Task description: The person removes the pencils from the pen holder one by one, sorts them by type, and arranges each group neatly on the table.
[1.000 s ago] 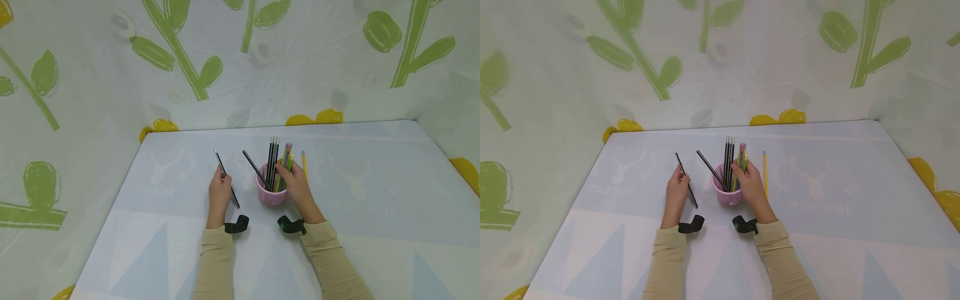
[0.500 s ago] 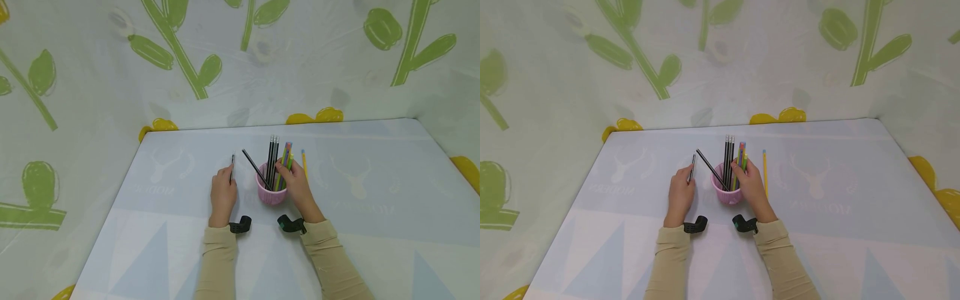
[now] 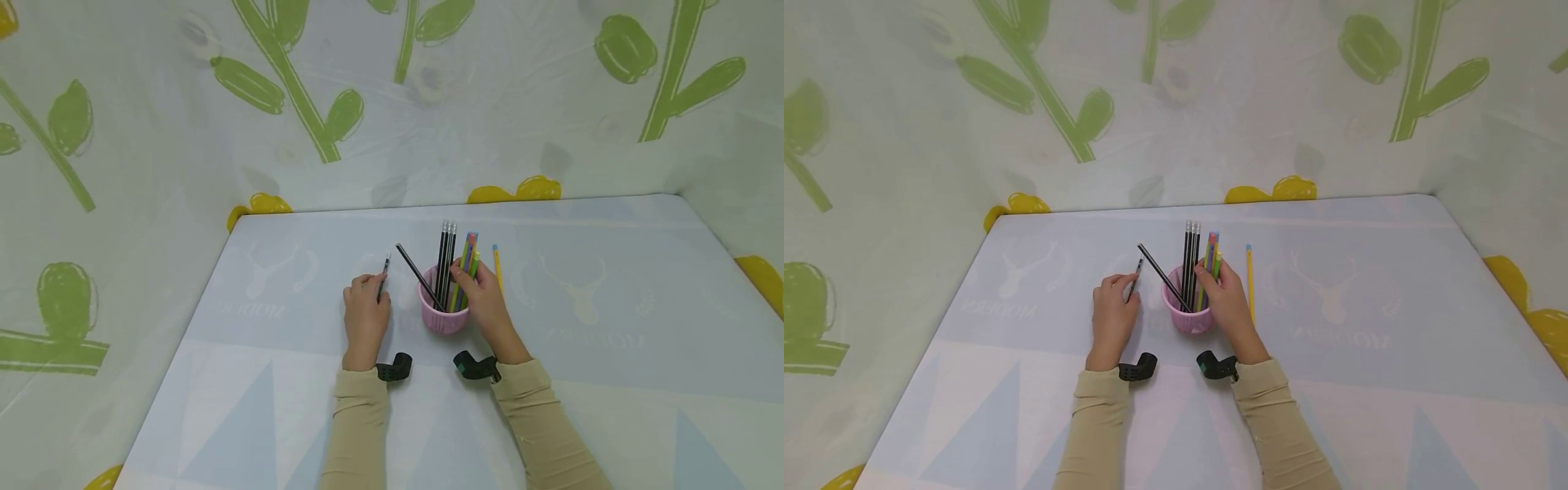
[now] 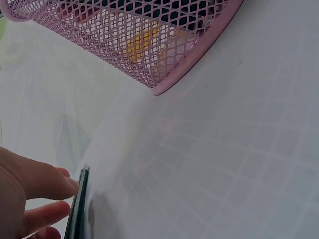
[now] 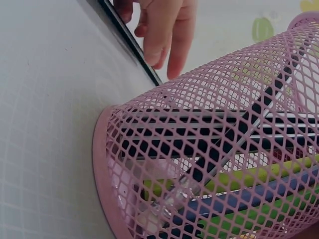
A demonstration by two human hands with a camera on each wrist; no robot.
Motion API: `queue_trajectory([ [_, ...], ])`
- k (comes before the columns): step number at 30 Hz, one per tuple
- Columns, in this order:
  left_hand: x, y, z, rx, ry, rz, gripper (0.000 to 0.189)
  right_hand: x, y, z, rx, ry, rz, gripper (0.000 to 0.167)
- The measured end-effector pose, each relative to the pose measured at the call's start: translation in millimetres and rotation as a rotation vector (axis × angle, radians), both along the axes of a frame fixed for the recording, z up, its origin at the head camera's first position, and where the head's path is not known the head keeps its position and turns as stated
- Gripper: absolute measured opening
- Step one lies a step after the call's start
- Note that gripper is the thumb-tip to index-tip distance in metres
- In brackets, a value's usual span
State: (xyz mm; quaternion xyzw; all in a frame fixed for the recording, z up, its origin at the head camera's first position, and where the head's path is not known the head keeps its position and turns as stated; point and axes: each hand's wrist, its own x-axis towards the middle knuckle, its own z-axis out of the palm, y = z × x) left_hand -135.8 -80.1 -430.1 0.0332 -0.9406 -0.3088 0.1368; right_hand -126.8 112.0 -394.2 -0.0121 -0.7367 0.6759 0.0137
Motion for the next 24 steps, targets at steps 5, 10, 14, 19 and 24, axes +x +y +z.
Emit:
queue_trajectory([
  [5,-0.6,-0.3,1.3,0.094,0.091,-0.021,0.023,-0.9,0,-1.8,0.004,0.005,-0.001,0.027],
  [10,-1.3,-0.8,3.6,0.202,0.188,-0.089,0.019,0.0,0,-1.1,0.007,0.014,0.0,0.026],
  [14,-2.8,0.6,8.4,0.337,0.246,-0.179,0.017,0.3,-1,0.1,0.006,0.018,-0.002,0.026],
  [19,0.2,5.1,20.5,0.526,0.234,-0.355,0.022,0.5,-1,1.2,0.005,0.016,-0.001,0.027],
  [24,5.5,8.5,30.8,0.611,0.127,-0.58,0.014,0.6,0,0.5,0.007,0.01,-0.002,0.034],
])
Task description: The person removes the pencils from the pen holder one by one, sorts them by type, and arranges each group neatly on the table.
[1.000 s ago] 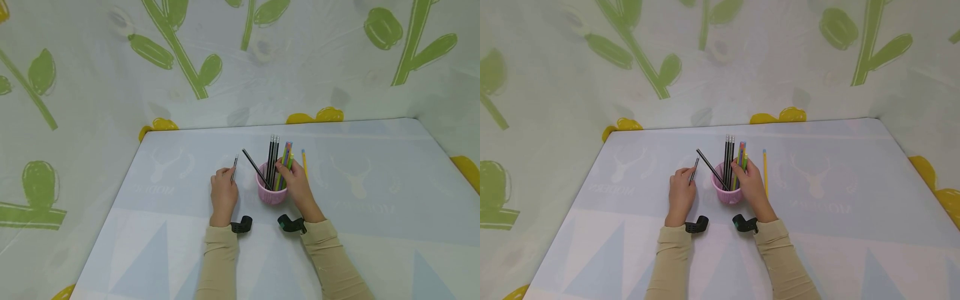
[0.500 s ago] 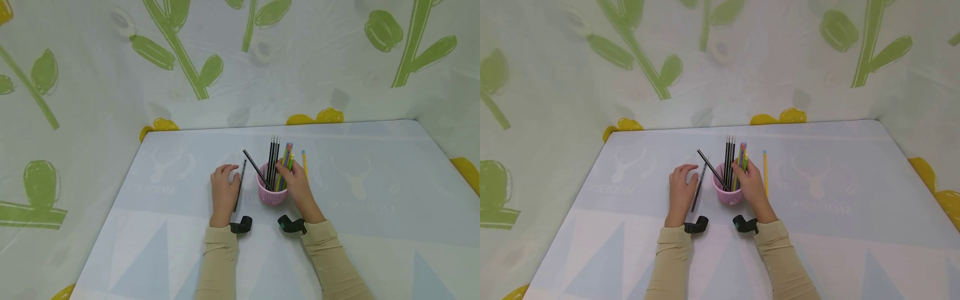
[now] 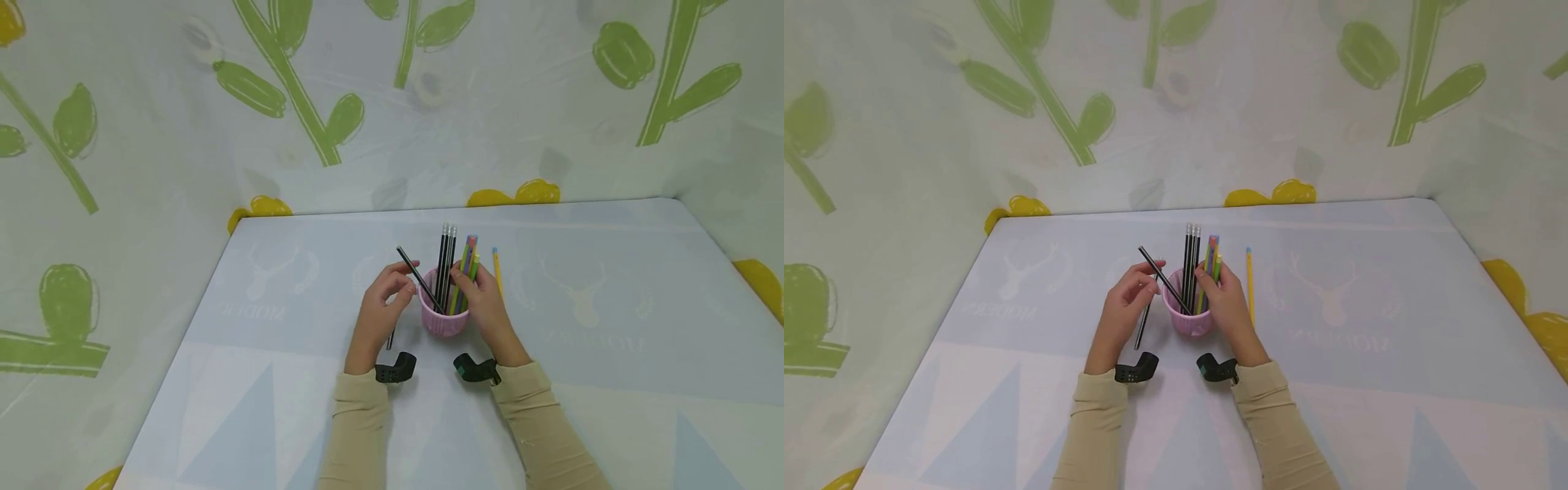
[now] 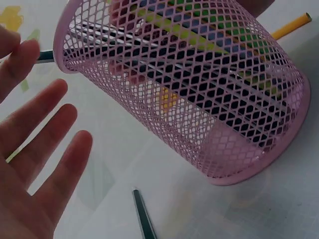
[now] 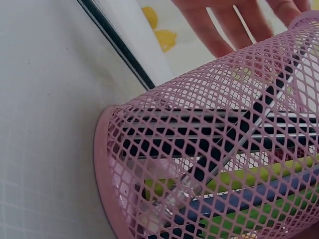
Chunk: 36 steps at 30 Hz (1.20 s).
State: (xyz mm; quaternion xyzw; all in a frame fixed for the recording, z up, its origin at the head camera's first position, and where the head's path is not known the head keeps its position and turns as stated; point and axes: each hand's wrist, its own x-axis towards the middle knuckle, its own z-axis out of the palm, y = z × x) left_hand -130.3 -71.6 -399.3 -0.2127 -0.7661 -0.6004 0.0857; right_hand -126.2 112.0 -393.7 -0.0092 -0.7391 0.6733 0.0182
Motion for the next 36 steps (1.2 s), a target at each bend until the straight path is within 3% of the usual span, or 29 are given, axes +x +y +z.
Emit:
queue_trajectory([
  [3,1.2,2.5,2.3,-0.023,-0.003,-0.093,0.011,0.3,-1,0.4,-0.002,-0.003,-0.004,0.034],
  [6,1.0,8.1,2.1,-0.094,0.012,-0.129,0.016,0.3,-1,-0.1,0.001,0.012,0.0,0.034],
  [9,1.9,16.2,2.2,-0.189,0.045,-0.122,0.024,0.6,-1,-1.1,-0.001,0.028,0.009,0.034],
  [13,4.2,24.3,3.3,-0.284,0.067,-0.064,0.032,1.4,-1,-0.7,-0.01,0.018,0.006,0.036],
  [19,4.5,29.1,2.4,-0.349,0.06,-0.02,0.042,2.0,-1,-2.2,-0.006,0.025,0.012,0.039],
  [26,5.3,33.8,6.2,-0.376,0.064,-0.033,0.051,0.8,0,-3.7,-0.018,0.036,0.002,0.042],
  [36,6.0,37.4,6.8,-0.388,0.109,-0.037,0.048,1.6,0,-4.9,0.0,0.032,-0.006,0.043],
])
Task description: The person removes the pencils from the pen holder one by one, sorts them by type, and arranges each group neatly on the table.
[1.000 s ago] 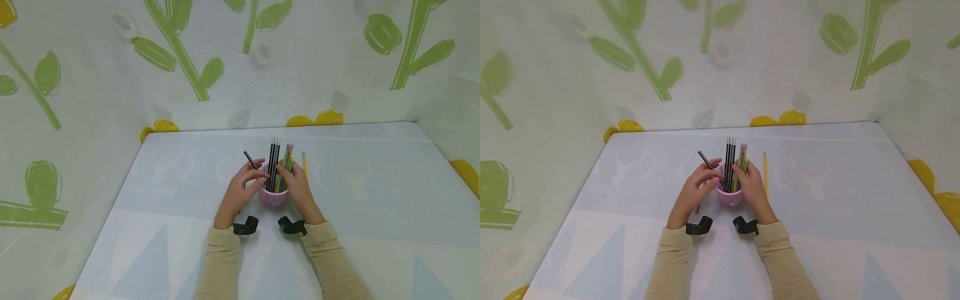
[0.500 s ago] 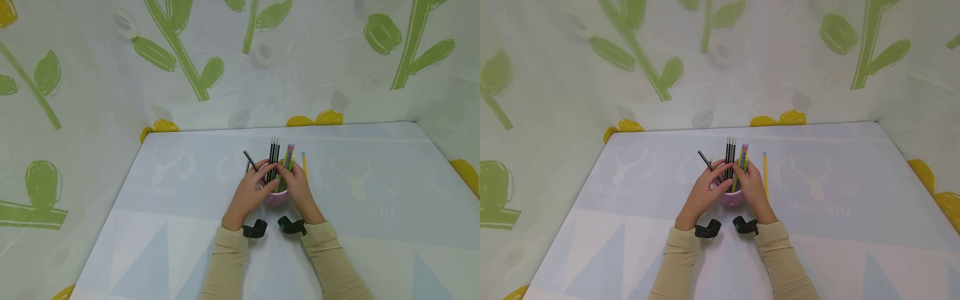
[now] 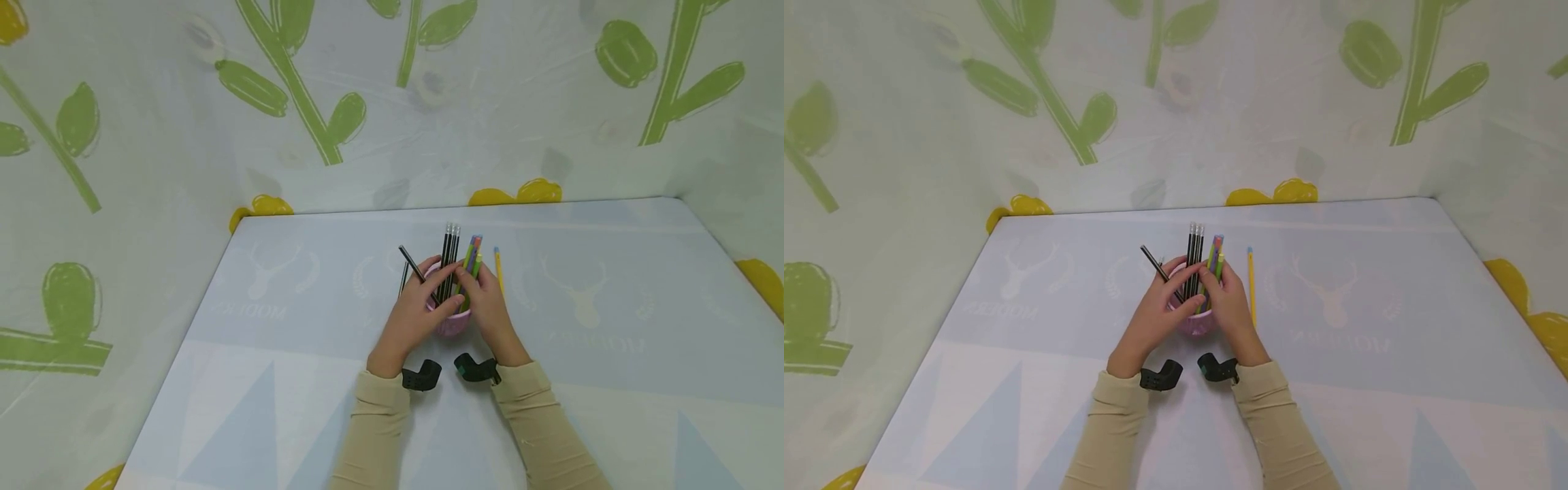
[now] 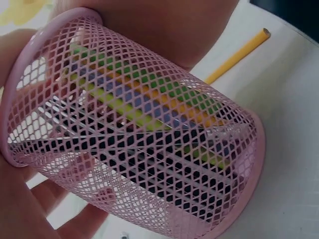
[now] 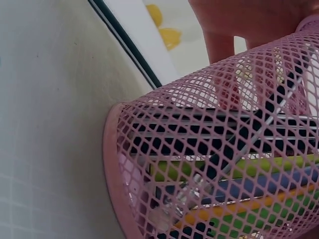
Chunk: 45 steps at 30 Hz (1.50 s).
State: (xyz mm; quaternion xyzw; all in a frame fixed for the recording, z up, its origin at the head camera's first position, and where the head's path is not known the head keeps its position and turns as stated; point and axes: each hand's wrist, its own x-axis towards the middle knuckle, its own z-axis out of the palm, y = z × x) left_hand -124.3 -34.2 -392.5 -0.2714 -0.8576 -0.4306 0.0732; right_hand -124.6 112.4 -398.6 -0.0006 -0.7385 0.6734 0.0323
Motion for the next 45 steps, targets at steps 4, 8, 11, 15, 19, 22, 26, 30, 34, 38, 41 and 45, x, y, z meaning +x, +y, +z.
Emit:
queue_trajectory([
  [4,-0.5,0.5,2.8,-0.03,0.007,-0.005,0.048,0.3,0,1.4,0.012,0.02,-0.024,0.046],
  [8,-1.5,0.4,3.1,-0.046,0.022,-0.013,0.048,1.0,-1,1.5,0.086,0.091,-0.096,0.044],
  [11,-1.7,-0.5,2.1,-0.056,0.025,-0.006,0.048,1.1,-2,-0.2,0.164,0.191,-0.175,0.038],
  [15,-1.1,-1.6,1.5,-0.068,0.025,0.007,0.044,0.0,-4,-4.1,0.236,0.316,-0.249,0.032],
  [19,-0.4,-1.7,2.4,-0.082,0.028,0.006,0.041,0.3,-3,-6.0,0.279,0.342,-0.259,0.034],
  [22,1.0,-1.7,3.7,-0.105,0.001,0.016,0.042,1.4,2,-6.4,0.303,0.325,-0.219,0.036],
  [26,3.0,-1.3,5.9,-0.144,-0.054,0.046,0.045,0.5,13,-8.0,0.336,0.324,-0.149,0.033],
  [30,4.6,-0.4,8.3,-0.179,-0.078,0.076,0.046,-1.1,19,-8.1,0.375,0.389,-0.145,0.029],
  [34,5.8,0.9,9.9,-0.212,-0.069,0.094,0.045,-2.0,19,-6.6,0.365,0.47,-0.244,0.027],
  [38,7.6,2.5,12.0,-0.246,-0.072,0.103,0.044,-0.1,21,-4.0,0.301,0.464,-0.33,0.03],
  [41,8.9,3.7,13.6,-0.269,-0.083,0.117,0.044,1.8,23,-1.1,0.238,0.445,-0.315,0.03],
  [45,9.8,5.4,13.6,-0.281,-0.093,0.134,0.045,5.6,23,7.1,0.127,0.426,-0.296,0.031],
])
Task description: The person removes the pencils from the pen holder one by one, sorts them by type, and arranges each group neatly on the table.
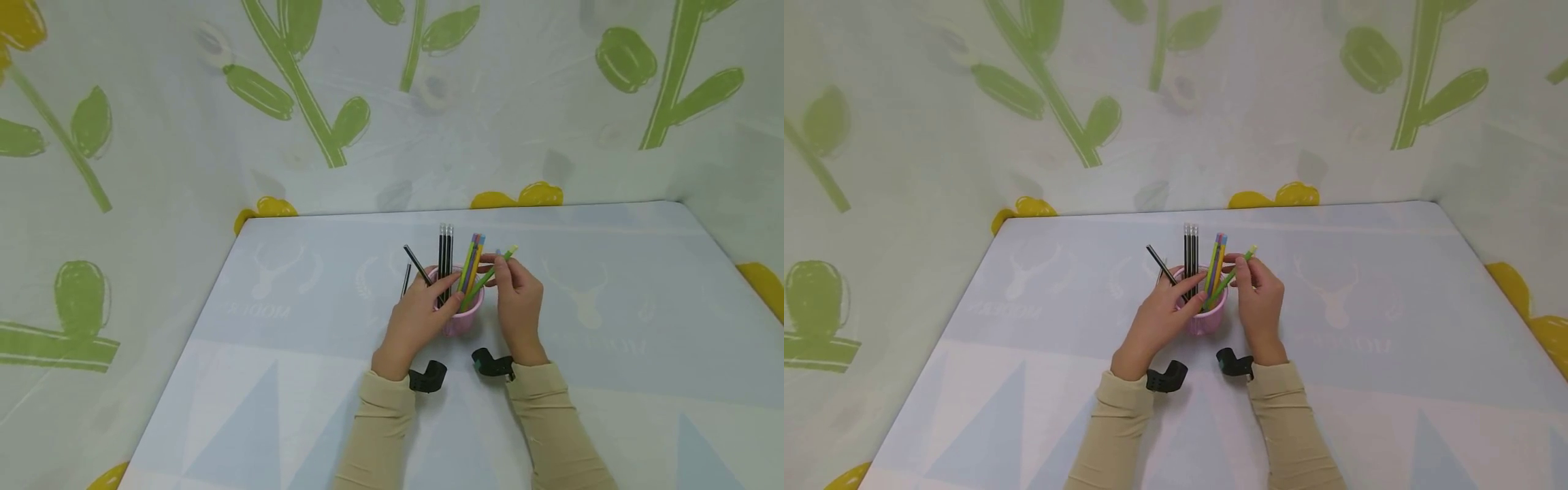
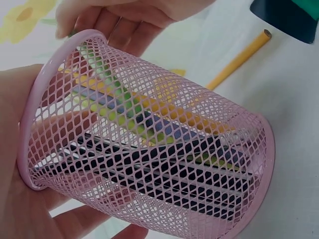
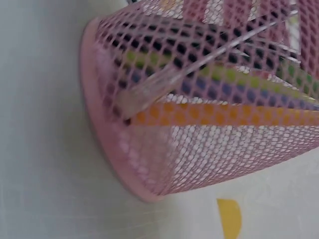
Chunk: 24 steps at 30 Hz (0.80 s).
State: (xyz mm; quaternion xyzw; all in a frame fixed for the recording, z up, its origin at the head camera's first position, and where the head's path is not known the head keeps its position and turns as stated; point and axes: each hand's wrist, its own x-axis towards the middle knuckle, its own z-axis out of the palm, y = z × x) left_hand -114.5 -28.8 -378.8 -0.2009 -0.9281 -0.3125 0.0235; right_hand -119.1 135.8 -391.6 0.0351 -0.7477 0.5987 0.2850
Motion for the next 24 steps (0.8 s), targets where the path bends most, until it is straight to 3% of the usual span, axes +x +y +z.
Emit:
queue_trajectory([
  [4,0.3,0.5,-0.3,-0.007,-0.005,0.013,0.045,4.7,0,10.7,-0.145,-0.029,0.036,0.032],
  [11,0.8,1.1,-0.9,-0.003,-0.013,0.022,0.045,-0.9,13,3.2,-0.478,-0.008,0.137,0.035],
  [19,1.5,1.8,-1.3,0.0,-0.001,0.026,0.044,-7.0,35,-0.9,-0.987,0.025,0.089,0.028],
  [22,1.4,1.5,-1.5,0.006,-0.008,0.029,0.044,-8.7,40,-2.3,-1.021,-0.015,0.074,0.025],
  [24,0.9,1.3,-1.9,0.01,-0.009,0.035,0.044,-9.3,39,-2.4,-0.914,-0.098,0.074,0.028],
])
